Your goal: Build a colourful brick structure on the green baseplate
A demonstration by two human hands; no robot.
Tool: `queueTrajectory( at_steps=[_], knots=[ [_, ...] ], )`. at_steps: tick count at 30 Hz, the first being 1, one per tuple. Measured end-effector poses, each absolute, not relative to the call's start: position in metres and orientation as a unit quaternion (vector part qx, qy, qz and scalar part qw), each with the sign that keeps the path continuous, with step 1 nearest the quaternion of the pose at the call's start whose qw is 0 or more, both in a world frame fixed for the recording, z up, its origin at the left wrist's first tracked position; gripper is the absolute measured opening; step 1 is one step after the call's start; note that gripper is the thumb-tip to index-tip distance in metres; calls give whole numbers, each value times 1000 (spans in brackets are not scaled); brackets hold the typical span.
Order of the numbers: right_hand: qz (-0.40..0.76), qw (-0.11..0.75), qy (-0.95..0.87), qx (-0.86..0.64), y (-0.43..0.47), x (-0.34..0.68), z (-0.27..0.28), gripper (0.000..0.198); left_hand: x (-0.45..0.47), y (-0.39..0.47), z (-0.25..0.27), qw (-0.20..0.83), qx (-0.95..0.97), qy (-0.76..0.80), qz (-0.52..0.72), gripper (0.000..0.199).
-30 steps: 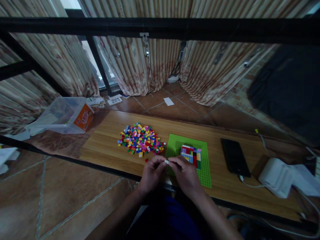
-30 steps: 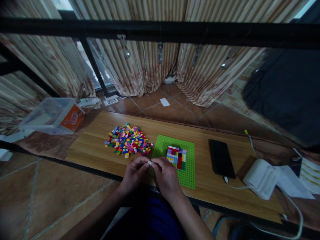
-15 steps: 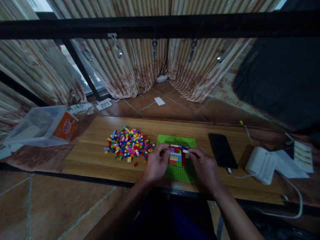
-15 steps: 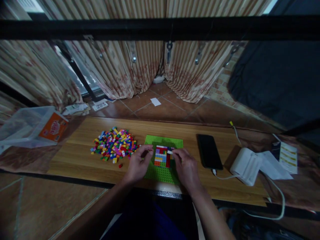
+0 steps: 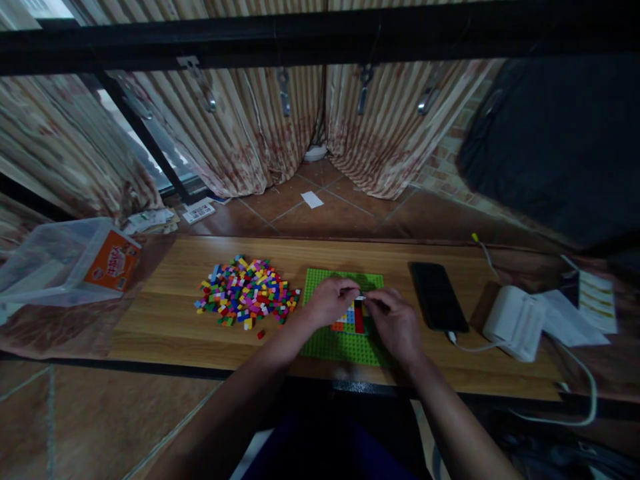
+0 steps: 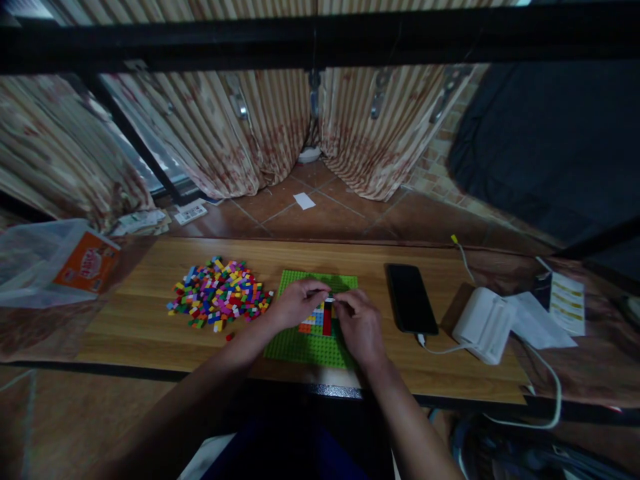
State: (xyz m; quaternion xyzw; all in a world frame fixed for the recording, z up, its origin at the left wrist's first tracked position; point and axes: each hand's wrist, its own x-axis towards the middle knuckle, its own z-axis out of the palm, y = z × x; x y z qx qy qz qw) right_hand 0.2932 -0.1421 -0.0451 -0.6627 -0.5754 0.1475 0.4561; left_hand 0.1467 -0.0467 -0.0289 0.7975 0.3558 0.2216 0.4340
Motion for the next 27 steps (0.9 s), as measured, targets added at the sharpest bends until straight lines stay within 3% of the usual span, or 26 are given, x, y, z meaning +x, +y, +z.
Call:
queueTrajectory(
  at_steps=[9, 27],
  knots=[
    [277, 553, -391, -681, -137, 292, -56, 37, 151, -44, -36, 458, 785, 351, 225, 23],
    [307, 552, -383, -674, -130, 288, -59, 30, 159, -52, -36, 430, 770, 408, 235, 21]
  ],
)
